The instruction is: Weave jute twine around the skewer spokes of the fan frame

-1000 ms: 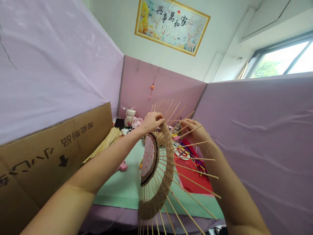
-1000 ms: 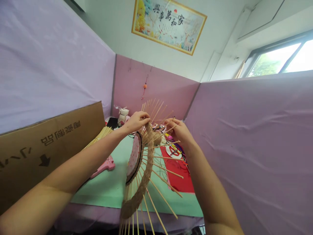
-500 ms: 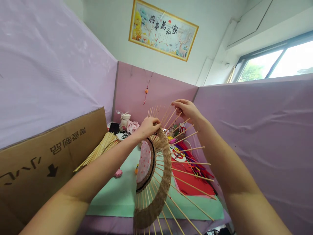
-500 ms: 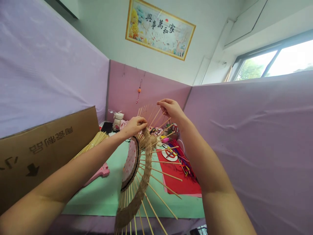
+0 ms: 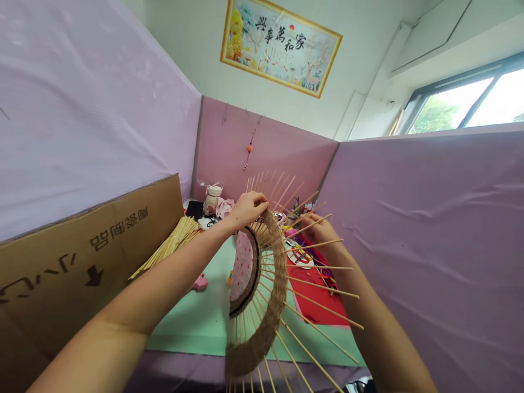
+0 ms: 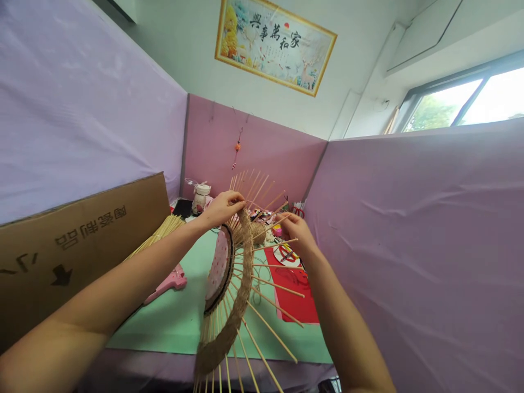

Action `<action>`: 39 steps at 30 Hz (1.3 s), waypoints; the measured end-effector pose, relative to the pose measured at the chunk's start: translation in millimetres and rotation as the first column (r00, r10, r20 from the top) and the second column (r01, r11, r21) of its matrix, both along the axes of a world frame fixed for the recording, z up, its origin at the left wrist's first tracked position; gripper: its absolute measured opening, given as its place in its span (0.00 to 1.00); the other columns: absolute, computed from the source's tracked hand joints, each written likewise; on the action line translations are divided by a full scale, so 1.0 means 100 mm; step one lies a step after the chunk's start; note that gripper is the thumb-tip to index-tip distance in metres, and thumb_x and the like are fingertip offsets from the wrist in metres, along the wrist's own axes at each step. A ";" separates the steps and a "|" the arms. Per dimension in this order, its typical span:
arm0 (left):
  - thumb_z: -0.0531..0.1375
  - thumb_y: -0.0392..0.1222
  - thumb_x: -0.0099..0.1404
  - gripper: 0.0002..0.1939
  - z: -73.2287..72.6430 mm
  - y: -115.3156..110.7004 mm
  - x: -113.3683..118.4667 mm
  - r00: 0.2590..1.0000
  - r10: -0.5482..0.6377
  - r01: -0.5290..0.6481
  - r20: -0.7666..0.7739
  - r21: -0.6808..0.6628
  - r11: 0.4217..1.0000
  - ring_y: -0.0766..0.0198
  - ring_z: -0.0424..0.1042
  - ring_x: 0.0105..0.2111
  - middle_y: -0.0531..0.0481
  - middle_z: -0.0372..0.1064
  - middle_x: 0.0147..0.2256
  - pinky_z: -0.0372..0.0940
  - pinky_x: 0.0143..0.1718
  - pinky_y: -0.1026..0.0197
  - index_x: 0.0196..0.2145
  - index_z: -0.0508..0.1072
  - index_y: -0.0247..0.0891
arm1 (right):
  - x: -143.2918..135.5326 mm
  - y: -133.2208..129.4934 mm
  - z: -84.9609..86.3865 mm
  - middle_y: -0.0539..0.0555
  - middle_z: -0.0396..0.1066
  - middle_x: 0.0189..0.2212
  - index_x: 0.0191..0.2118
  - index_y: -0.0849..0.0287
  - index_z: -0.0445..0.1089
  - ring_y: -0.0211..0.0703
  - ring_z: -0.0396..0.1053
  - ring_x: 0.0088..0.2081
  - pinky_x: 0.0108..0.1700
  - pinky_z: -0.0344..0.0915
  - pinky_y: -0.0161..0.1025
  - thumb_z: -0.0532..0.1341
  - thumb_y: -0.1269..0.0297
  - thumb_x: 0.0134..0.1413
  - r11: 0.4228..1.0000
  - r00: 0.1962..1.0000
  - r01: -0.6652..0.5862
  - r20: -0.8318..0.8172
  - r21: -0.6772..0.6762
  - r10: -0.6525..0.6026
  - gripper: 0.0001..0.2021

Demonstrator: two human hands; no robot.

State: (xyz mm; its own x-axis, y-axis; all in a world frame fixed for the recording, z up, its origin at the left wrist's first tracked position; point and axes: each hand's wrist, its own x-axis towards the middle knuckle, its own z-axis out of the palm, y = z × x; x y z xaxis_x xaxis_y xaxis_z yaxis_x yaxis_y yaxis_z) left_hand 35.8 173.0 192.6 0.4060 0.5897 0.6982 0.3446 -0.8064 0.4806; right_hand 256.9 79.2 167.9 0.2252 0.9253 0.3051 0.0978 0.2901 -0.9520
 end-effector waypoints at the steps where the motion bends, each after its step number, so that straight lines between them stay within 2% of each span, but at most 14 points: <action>1: 0.53 0.40 0.61 0.11 0.00 0.00 -0.01 1.000 -0.002 0.002 0.002 -0.003 1.000 0.61 0.71 0.38 0.48 0.74 0.35 0.65 0.45 0.58 0.31 0.76 0.38 | -0.07 -0.06 -0.13 0.39 0.51 0.11 0.27 0.59 0.69 0.28 0.43 0.15 0.17 0.39 0.31 0.69 0.52 0.40 0.999 1.000 -0.015 0.015 -0.049 0.015 0.16; 3: 0.50 0.36 0.62 0.14 0.00 0.00 -0.01 1.000 -0.020 0.021 0.012 -0.031 0.999 0.61 0.71 0.39 0.48 0.75 0.36 0.65 0.46 0.58 0.33 0.76 0.37 | -0.25 -0.20 -0.33 0.40 0.53 0.12 0.24 0.59 0.67 0.28 0.45 0.15 0.18 0.40 0.30 0.69 0.54 0.38 0.991 0.999 -0.047 0.021 -0.121 0.050 0.16; 5: 0.47 0.34 0.61 0.17 0.01 -0.01 -0.02 0.998 -0.057 0.058 0.019 -0.077 0.995 0.61 0.72 0.40 0.48 0.75 0.37 0.65 0.46 0.58 0.35 0.76 0.37 | -0.45 -0.32 -0.44 0.43 0.59 0.15 0.22 0.59 0.67 0.29 0.50 0.17 0.20 0.46 0.30 0.69 0.56 0.36 0.979 0.992 -0.124 -0.026 -0.159 0.122 0.14; 9: 0.48 0.37 0.62 0.17 0.02 -0.02 -0.03 0.997 -0.079 0.077 -0.022 -0.086 0.993 0.60 0.71 0.43 0.49 0.75 0.39 0.63 0.52 0.56 0.33 0.78 0.38 | -0.73 -0.48 -0.45 0.45 0.63 0.18 0.23 0.59 0.68 0.31 0.55 0.20 0.23 0.52 0.30 0.70 0.61 0.32 0.971 0.975 -0.188 -0.149 -0.149 0.166 0.11; 13: 0.49 0.39 0.63 0.16 0.00 -0.03 -0.07 0.996 -0.089 0.089 -0.002 -0.078 0.993 0.60 0.70 0.44 0.47 0.74 0.39 0.63 0.52 0.57 0.33 0.78 0.38 | -0.80 -0.52 -0.46 0.46 0.64 0.20 0.25 0.58 0.68 0.33 0.57 0.22 0.25 0.54 0.31 0.68 0.58 0.39 0.974 0.970 -0.194 -0.169 -0.115 0.174 0.11; 16: 0.51 0.36 0.61 0.15 -0.04 -0.07 -0.12 0.990 -0.058 0.064 0.131 -0.044 0.997 0.61 0.69 0.46 0.46 0.71 0.43 0.63 0.53 0.57 0.37 0.77 0.37 | -0.83 -0.53 -0.54 0.46 0.64 0.20 0.27 0.57 0.68 0.34 0.56 0.22 0.25 0.54 0.32 0.67 0.53 0.43 0.981 0.979 -0.162 -0.145 -0.109 0.145 0.13; 19: 0.51 0.31 0.59 0.16 -0.10 -0.17 -0.17 0.963 -0.030 0.016 0.267 0.057 0.998 0.62 0.68 0.46 0.46 0.70 0.45 0.63 0.52 0.58 0.40 0.75 0.37 | -0.87 -0.53 -0.62 0.47 0.65 0.22 0.28 0.56 0.69 0.35 0.57 0.23 0.26 0.55 0.33 0.66 0.51 0.44 0.995 0.992 -0.074 -0.107 -0.065 0.066 0.14; 23: 0.49 0.28 0.60 0.18 -0.20 -0.28 -0.19 0.978 -0.074 0.038 0.195 0.184 0.982 0.61 0.66 0.48 0.46 0.72 0.44 0.60 0.54 0.55 0.42 0.75 0.38 | -0.96 -0.53 -0.65 0.49 0.67 0.25 0.29 0.57 0.71 0.37 0.59 0.26 0.30 0.58 0.33 0.66 0.53 0.45 0.999 0.998 0.003 -0.064 0.043 0.000 0.12; 26: 0.49 0.28 0.62 0.20 -0.24 -0.29 -0.20 0.992 -0.062 0.039 0.109 0.203 0.978 0.60 0.65 0.49 0.48 0.73 0.46 0.58 0.55 0.54 0.44 0.76 0.40 | -1.01 -0.53 -0.63 0.50 0.68 0.26 0.30 0.56 0.73 0.38 0.60 0.27 0.31 0.60 0.34 0.65 0.53 0.46 0.998 0.999 0.015 -0.032 0.067 -0.013 0.12; 30: 0.49 0.28 0.62 0.20 -0.23 -0.23 -0.24 0.999 -0.038 0.032 0.026 0.191 0.981 0.59 0.65 0.47 0.48 0.74 0.45 0.60 0.53 0.54 0.41 0.77 0.40 | -1.00 -0.53 -0.56 0.50 0.69 0.26 0.29 0.56 0.73 0.40 0.63 0.30 0.33 0.61 0.36 0.65 0.53 0.48 0.996 0.998 0.002 0.056 0.091 -0.008 0.12; 35: 0.49 0.29 0.62 0.19 -0.22 -0.18 -0.29 0.999 -0.029 0.025 0.021 0.198 0.980 0.59 0.65 0.46 0.47 0.74 0.44 0.59 0.53 0.53 0.41 0.77 0.38 | -0.76 -0.53 -0.31 0.48 0.67 0.24 0.29 0.58 0.73 0.36 0.59 0.25 0.28 0.57 0.34 0.66 0.52 0.47 0.988 0.987 0.094 0.115 0.123 -0.109 0.13; 39: 0.49 0.30 0.63 0.18 -0.21 -0.19 -0.29 0.999 -0.044 0.040 0.016 0.198 0.979 0.59 0.65 0.45 0.47 0.75 0.43 0.59 0.52 0.54 0.41 0.77 0.38 | -0.55 -0.53 -0.13 0.47 0.63 0.21 0.33 0.58 0.73 0.33 0.54 0.21 0.22 0.51 0.33 0.66 0.50 0.48 0.992 0.990 0.084 0.102 0.097 -0.094 0.15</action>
